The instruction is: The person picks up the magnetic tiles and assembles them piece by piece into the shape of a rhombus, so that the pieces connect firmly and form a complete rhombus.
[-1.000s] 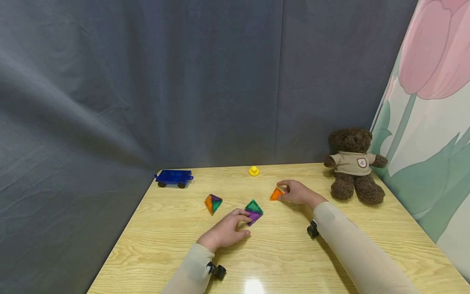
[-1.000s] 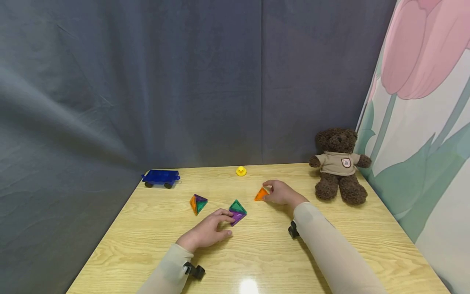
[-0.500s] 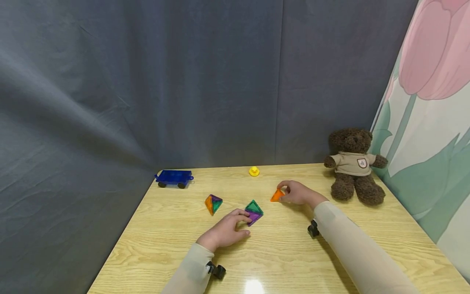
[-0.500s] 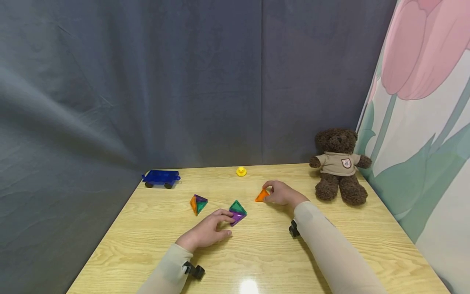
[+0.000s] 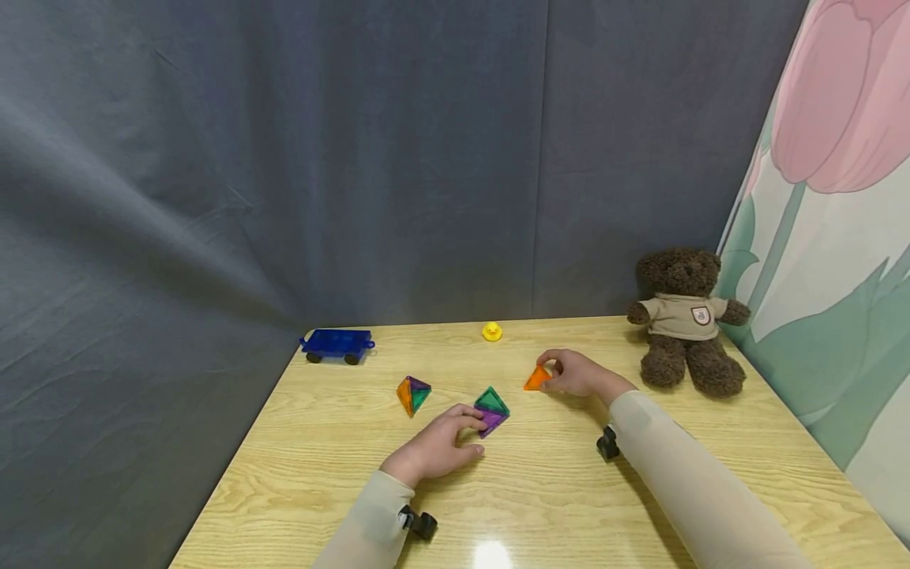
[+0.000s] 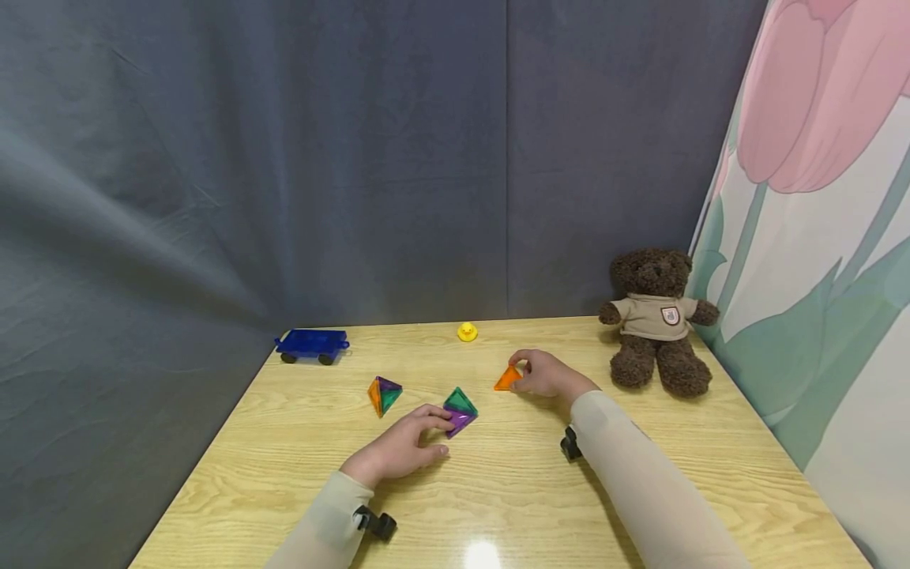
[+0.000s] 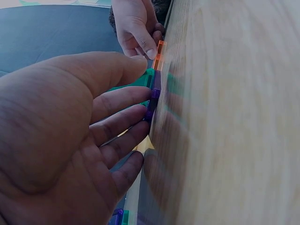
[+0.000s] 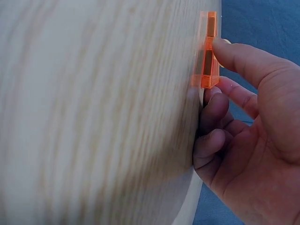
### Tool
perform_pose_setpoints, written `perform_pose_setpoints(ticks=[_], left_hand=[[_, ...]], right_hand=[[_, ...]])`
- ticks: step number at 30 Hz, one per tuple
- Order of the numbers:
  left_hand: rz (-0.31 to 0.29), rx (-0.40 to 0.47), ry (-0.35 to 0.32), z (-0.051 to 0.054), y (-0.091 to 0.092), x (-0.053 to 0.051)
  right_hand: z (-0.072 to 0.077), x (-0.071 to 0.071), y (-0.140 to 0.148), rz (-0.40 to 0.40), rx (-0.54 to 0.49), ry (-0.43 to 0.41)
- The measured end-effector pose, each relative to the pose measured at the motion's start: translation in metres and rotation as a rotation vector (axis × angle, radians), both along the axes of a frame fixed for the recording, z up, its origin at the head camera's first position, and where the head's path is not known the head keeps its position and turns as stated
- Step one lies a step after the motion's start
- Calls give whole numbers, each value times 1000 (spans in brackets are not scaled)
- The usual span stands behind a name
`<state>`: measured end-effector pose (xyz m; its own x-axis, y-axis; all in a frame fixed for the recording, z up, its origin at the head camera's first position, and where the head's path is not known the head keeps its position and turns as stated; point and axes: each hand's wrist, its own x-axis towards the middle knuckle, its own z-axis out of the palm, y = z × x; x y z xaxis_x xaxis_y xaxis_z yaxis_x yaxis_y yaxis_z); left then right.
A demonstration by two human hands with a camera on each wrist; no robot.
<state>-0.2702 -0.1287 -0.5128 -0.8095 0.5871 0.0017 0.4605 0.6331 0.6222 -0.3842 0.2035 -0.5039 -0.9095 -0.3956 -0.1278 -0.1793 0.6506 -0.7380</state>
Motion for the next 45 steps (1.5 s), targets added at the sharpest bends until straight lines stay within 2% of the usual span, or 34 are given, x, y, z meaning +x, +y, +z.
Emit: perform_pose_setpoints(ticks=[10, 23, 29, 37, 45], left_hand=[[-2, 7, 1, -1, -1, 0], [-2, 8, 3, -2, -1, -2], [4, 10, -5, -3, -1, -3], [18, 18, -24, -3, -2, -3], [24, 6, -26, 1, 0, -3]], right_hand=[[-5, 1, 1, -4, -32, 30], [-3, 7, 1, -6, -49, 102], [-5, 11, 0, -14, -75, 104], [-5, 14, -1, -30, -46, 151], [-3, 21, -1, -56, -91, 102]])
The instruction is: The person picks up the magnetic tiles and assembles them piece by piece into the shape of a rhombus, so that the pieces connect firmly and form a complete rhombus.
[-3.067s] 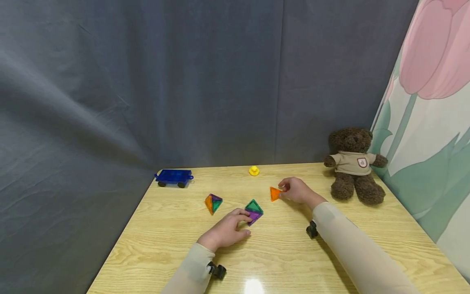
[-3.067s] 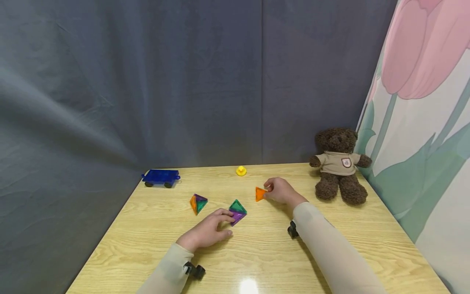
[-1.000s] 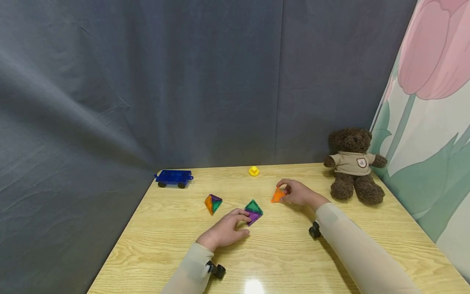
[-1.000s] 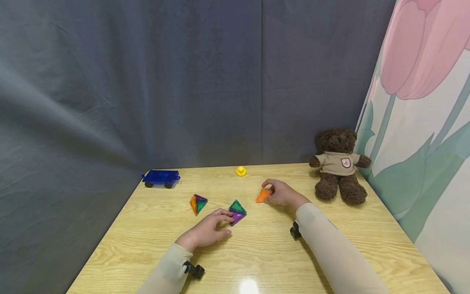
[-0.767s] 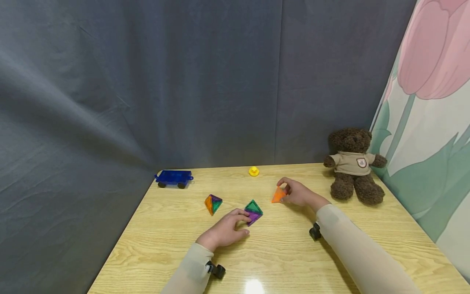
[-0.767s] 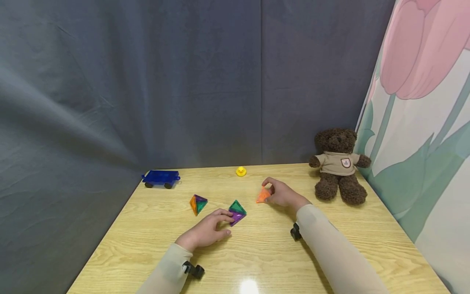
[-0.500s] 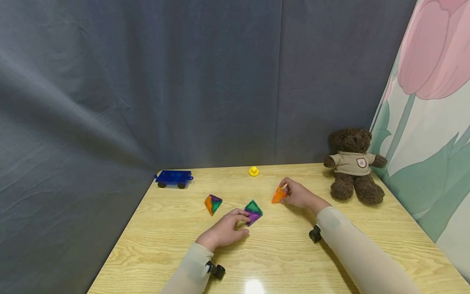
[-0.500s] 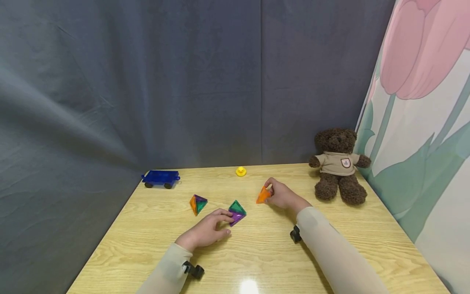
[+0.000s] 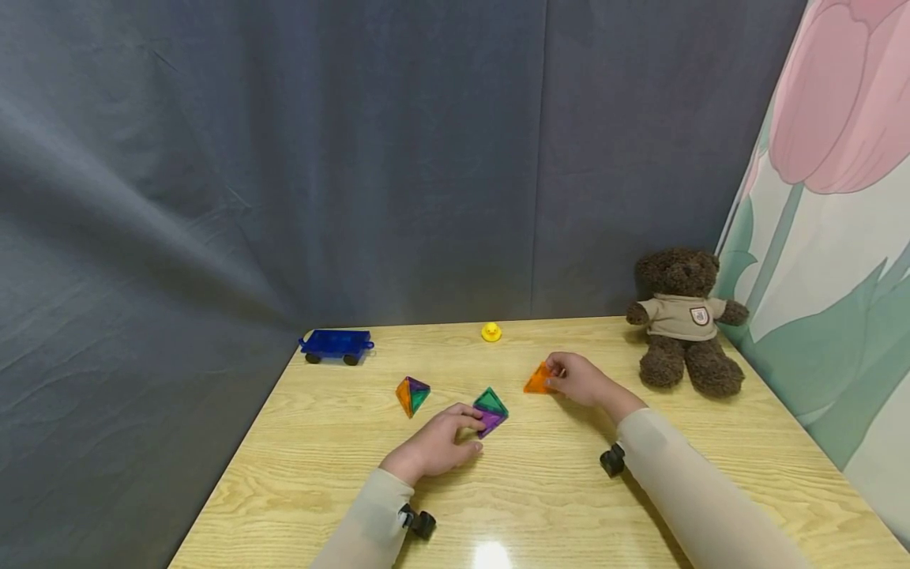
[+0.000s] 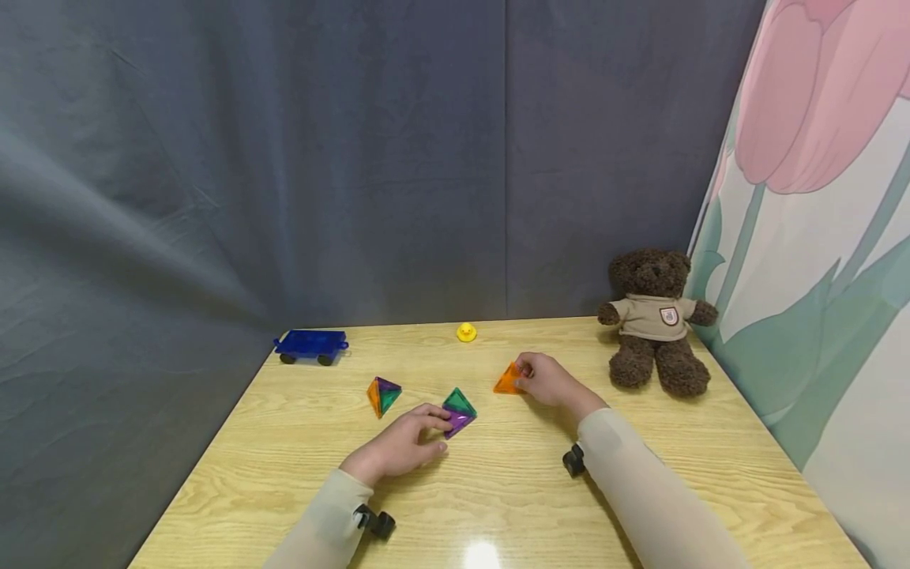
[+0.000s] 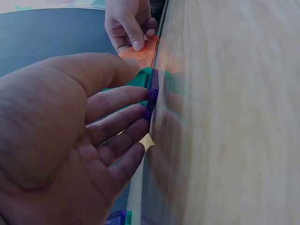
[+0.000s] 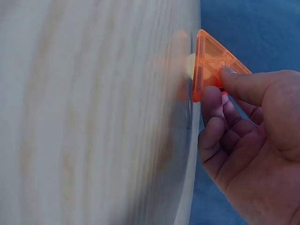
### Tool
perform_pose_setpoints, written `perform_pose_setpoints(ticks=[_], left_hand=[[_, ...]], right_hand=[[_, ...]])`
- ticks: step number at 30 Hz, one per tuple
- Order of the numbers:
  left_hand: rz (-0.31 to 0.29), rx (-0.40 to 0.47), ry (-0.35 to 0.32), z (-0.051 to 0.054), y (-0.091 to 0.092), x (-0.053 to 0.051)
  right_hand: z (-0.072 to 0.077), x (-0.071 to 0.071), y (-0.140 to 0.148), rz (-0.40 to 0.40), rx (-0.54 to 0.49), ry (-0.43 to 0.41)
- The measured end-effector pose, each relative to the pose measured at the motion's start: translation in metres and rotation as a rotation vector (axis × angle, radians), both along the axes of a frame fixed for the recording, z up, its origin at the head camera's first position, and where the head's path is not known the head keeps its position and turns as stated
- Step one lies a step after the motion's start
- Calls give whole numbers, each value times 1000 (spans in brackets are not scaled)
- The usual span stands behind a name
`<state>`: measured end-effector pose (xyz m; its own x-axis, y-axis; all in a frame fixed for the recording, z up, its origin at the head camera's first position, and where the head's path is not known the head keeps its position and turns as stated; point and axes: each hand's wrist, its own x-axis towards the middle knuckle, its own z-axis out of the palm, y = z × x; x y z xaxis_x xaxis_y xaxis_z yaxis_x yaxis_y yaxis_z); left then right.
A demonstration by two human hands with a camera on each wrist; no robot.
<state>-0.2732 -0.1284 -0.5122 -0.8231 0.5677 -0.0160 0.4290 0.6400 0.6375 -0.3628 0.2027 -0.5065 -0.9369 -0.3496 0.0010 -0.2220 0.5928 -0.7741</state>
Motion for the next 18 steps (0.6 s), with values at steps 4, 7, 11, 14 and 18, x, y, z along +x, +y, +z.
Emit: perform_pose_setpoints(ticks=[4, 7, 11, 14, 18], left_hand=[[-9, -7, 13, 1, 1, -1], [-17, -9, 18, 1, 1, -3], [-20, -11, 15, 0, 1, -4], [-20, -15, 15, 1, 1, -4], [-21, -14, 16, 3, 1, -4]], right_hand=[[2, 5, -2, -11, 1, 34], [3, 8, -4, -17, 12, 77], [4, 13, -4, -26, -9, 108], [5, 17, -4, -36, -47, 116], [6, 22, -5, -48, -96, 105]])
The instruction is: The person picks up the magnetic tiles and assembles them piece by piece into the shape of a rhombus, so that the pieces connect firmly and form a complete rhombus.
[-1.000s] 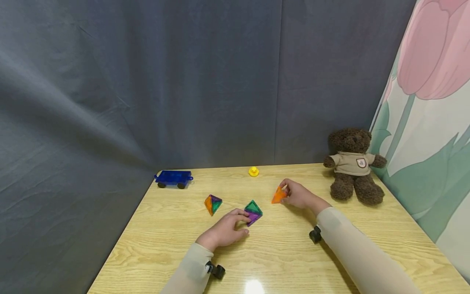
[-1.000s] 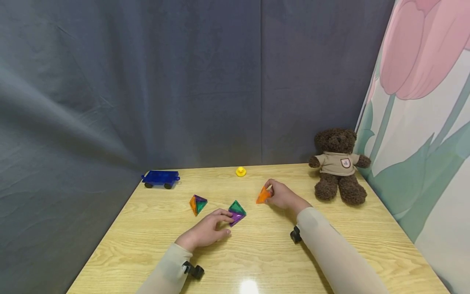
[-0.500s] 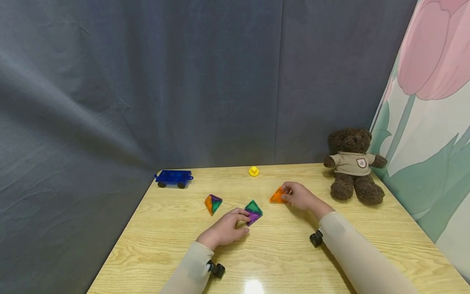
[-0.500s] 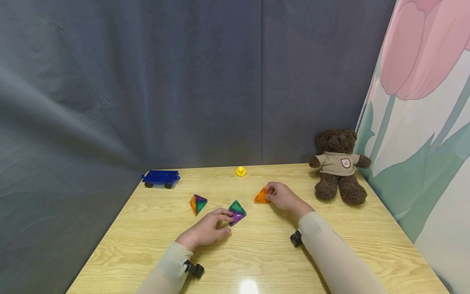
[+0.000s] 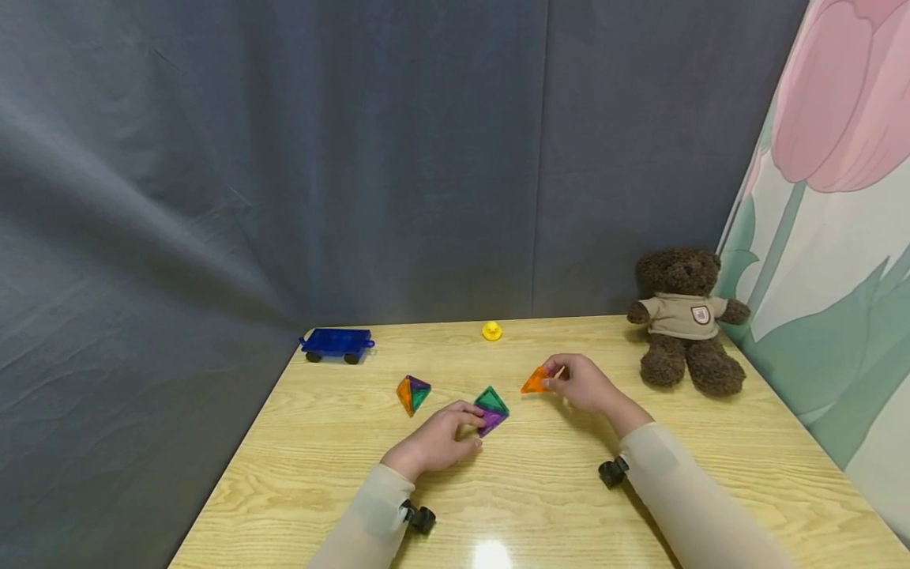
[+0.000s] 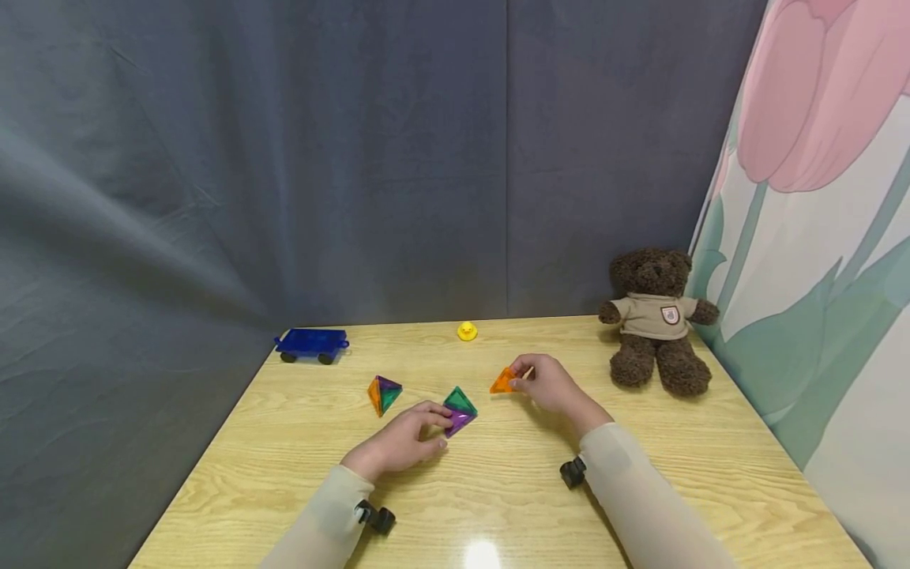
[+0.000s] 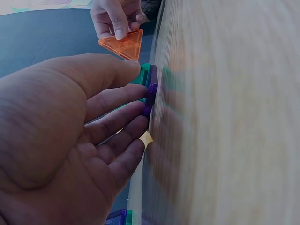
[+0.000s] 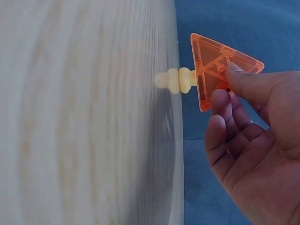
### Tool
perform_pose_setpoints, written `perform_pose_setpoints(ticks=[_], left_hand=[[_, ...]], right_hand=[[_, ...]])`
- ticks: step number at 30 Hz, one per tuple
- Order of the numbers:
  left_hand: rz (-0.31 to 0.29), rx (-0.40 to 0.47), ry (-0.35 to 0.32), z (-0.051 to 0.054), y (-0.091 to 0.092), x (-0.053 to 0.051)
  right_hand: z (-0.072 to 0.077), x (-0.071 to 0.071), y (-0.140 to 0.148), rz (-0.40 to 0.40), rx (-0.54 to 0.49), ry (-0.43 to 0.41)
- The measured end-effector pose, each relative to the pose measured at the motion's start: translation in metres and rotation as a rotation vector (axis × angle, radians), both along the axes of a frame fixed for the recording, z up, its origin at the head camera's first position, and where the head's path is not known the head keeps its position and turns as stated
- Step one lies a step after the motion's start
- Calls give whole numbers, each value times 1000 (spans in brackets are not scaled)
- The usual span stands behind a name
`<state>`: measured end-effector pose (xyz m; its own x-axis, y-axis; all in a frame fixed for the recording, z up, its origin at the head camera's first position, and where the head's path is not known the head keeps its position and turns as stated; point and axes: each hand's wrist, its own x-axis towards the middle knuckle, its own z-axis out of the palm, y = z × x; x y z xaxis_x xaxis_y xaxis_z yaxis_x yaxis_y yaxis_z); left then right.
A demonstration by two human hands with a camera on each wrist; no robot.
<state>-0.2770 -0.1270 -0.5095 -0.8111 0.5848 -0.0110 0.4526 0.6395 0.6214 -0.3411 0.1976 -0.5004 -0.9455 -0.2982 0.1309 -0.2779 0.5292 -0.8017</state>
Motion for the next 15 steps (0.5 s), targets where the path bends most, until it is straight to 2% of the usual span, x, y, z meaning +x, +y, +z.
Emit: perform_pose_setpoints(ticks=[9, 15], left_hand=[[-7, 7, 0, -2, 0, -3], [0, -3, -7, 0, 2, -5]], right_hand=[[7, 8, -4, -7, -28, 47], [11, 11, -5, -15, -30, 35]])
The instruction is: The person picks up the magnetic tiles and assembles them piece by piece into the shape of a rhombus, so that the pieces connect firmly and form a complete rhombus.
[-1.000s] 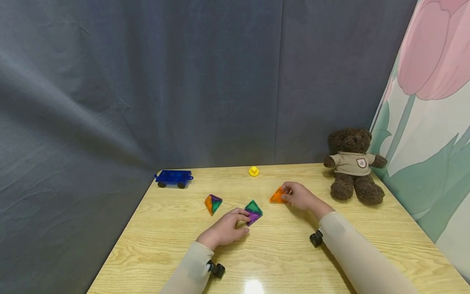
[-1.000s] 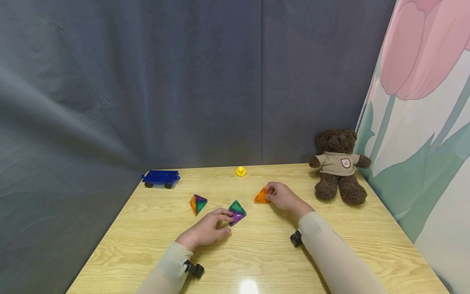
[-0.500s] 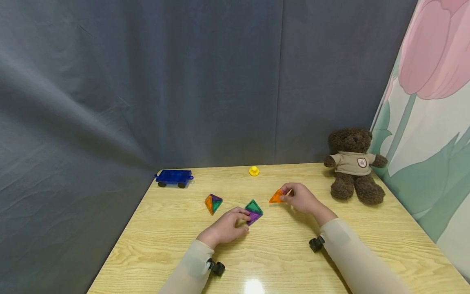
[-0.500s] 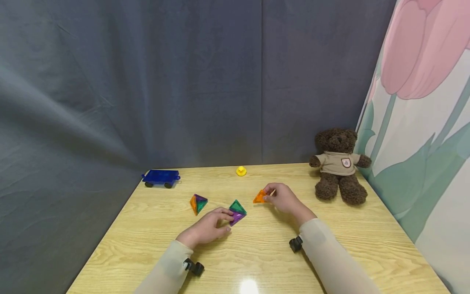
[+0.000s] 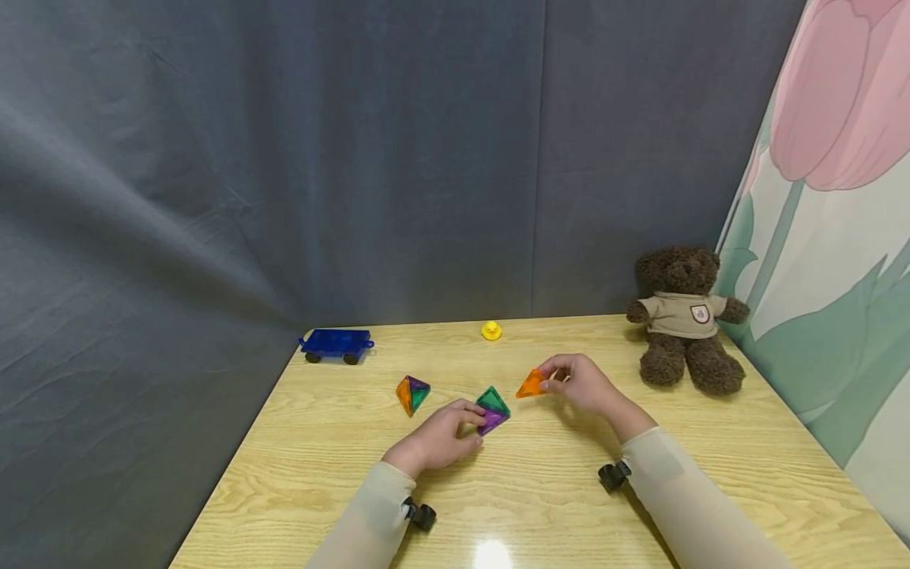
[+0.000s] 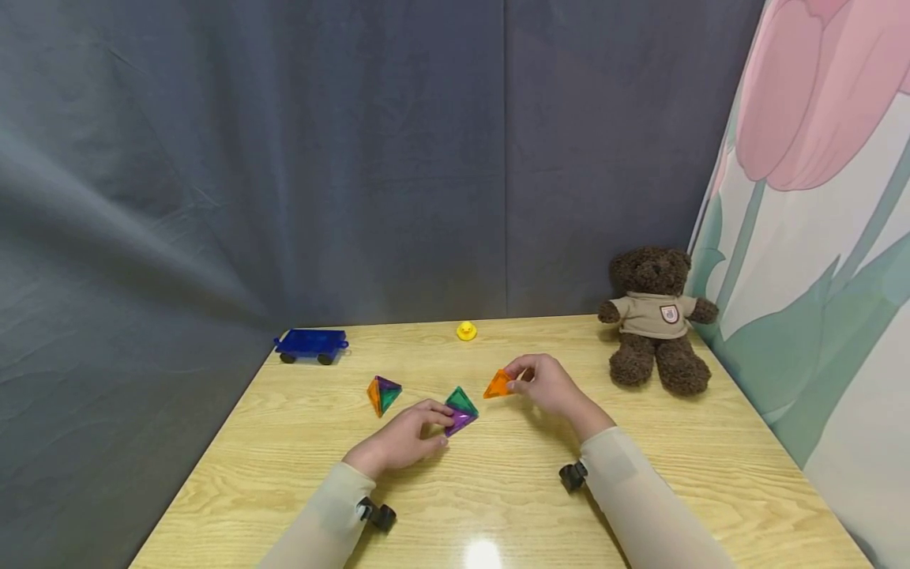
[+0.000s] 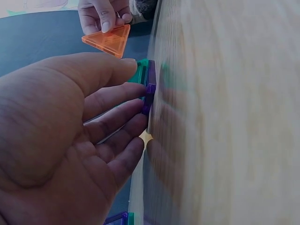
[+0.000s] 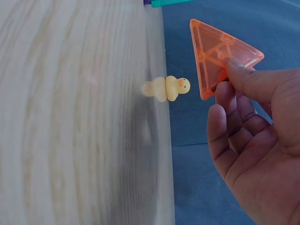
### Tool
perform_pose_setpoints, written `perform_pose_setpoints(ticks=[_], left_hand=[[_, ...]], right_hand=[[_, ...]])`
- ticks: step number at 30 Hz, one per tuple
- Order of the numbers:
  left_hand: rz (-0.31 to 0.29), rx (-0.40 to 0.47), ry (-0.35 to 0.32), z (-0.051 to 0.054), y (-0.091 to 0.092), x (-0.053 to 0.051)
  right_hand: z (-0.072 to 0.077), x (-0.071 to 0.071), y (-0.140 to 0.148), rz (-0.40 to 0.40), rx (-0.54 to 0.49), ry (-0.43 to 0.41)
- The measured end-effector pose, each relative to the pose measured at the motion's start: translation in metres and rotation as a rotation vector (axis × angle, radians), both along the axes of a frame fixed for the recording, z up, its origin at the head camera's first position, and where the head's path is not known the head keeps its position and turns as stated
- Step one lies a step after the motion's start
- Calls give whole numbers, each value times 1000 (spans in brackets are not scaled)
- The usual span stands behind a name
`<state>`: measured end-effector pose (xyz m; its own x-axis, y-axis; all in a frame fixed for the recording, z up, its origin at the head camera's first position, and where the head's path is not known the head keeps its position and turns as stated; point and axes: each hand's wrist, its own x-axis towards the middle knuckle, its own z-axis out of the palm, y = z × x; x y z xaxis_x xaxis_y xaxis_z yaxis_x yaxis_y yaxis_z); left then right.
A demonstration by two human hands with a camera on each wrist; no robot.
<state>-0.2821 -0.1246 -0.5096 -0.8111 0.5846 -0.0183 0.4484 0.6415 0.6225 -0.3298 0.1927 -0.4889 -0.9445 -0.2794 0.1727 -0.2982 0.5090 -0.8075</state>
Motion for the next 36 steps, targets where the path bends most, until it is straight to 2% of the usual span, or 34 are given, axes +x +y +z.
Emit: perform_pose_setpoints(ticks=[14, 21, 36], left_hand=[[-11, -5, 17, 0, 4, -7], [-24, 0, 11, 2, 9, -7], [-22, 44, -3, -5, 8, -11]], right_hand=[[7, 6, -4, 40, -18, 3], [5, 5, -6, 57, -15, 4], [0, 10, -19, 126, -5, 8]])
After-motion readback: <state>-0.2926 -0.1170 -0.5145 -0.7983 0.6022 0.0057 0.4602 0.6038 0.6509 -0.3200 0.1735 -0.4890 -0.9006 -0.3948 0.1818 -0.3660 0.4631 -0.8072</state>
